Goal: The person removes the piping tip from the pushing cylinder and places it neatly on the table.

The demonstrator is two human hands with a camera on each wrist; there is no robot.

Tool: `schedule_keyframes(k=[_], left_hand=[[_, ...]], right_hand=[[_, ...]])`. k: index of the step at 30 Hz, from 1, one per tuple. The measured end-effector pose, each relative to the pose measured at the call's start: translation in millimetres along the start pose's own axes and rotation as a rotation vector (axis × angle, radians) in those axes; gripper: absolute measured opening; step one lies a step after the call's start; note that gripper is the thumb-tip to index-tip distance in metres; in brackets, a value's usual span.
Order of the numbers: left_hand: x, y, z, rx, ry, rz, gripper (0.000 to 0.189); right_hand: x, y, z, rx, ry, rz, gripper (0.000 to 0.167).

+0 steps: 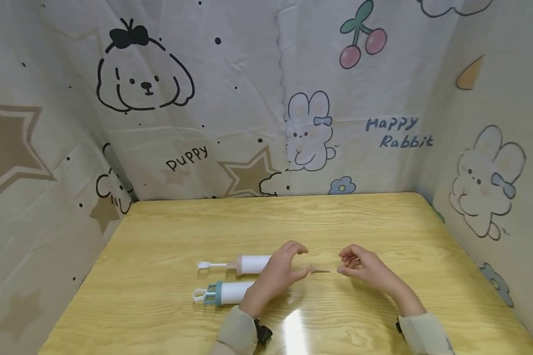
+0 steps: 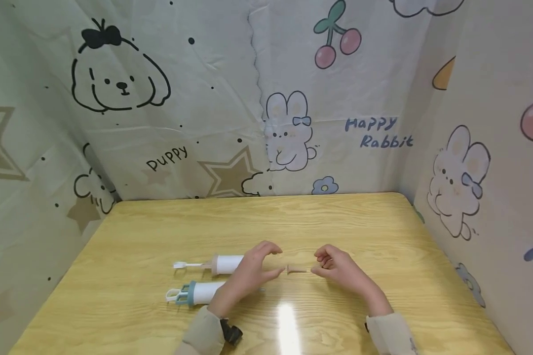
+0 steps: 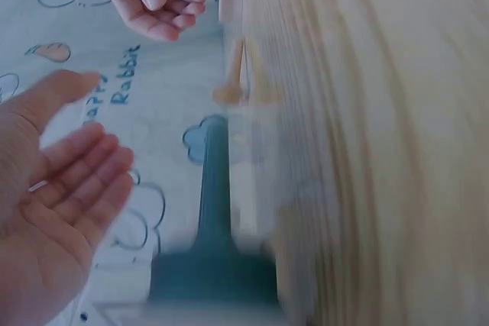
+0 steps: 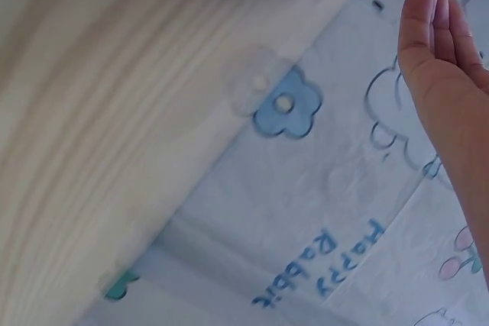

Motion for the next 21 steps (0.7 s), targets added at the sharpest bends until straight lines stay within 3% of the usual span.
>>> schedule_keyframes(k=[7,14,21], left_hand=[[28.1,23.3,-11.9,-0.057,0.088,0.028,0.038],[46.3,48.6,-27.2,-0.018,0.145,0.035,0.039],[66.4,75.7,-40.3,0.007,0.101,0.081,0.042]], right_hand=[[-23.1,-8.2,-23.7,0.086,-0.035,-0.063,0.044],[-48.1,-15.9,-44.7,0.155,-0.044,-0.13,0.043],[-75.0,-26.2,-67.2,0.241,-0.055,-0.186,0.042]])
Point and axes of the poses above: each hand's wrist, its own y-axis away from the middle knuckle, its own x-axis out of the back of the hand, z = x × y, the point moved 3 cm from there along -y, towards the middle knuckle, and after that the axes turned 1 degree about z, right-handed, at the moved point
